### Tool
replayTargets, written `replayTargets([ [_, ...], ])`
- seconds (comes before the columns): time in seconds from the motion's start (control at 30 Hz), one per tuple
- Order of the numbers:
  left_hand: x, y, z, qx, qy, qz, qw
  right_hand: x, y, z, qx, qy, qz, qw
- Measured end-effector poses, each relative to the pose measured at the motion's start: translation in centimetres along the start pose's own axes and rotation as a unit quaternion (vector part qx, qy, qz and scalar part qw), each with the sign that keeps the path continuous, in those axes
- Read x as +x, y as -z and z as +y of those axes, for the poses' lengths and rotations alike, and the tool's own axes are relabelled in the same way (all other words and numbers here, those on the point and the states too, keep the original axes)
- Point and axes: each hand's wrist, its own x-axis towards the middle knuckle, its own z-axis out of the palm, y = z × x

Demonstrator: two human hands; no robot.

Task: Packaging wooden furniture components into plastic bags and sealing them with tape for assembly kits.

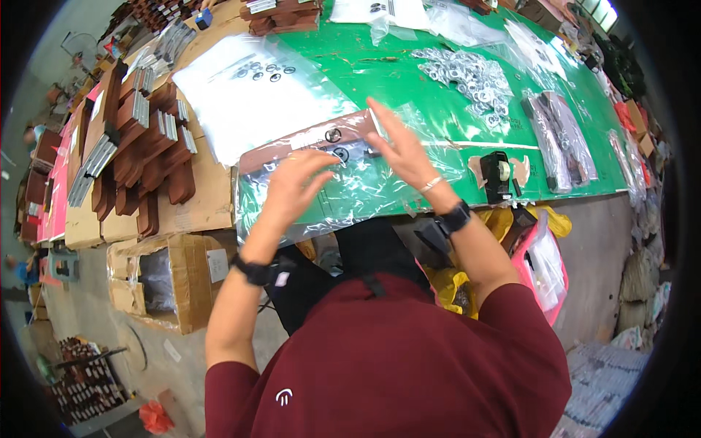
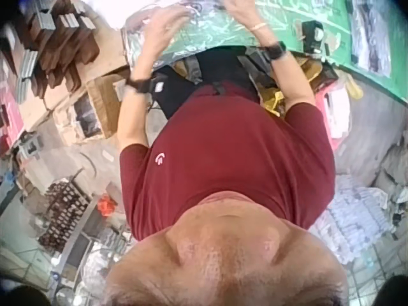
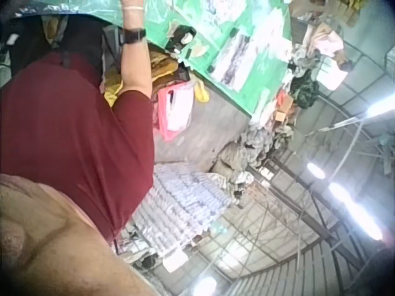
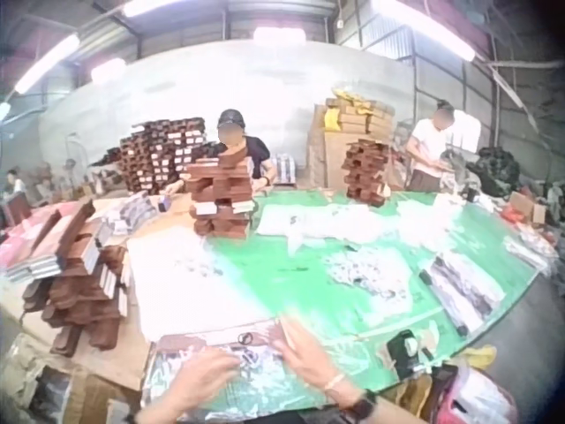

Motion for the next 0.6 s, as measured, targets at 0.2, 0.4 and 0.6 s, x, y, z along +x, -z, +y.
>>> replayTargets([
  [0.2,-2.4,-6.2,-3.4,0.056,0.048,-0.051,0.996,-5.0,-2.9,9.1,0.252,-0.211,0.088,0.94],
  [0.4,0.1,-4.2,0.0,0.081,0.167,-0.168,0.968,-1.4,4.6,9.5,0.023,-0.257,0.166,0.952],
  [0.6,6.9,-9.0,1.1,0.143,-0.07,-0.079,0.984,2.7,4.2,13.4,-0.241,-0.117,0.061,0.962],
])
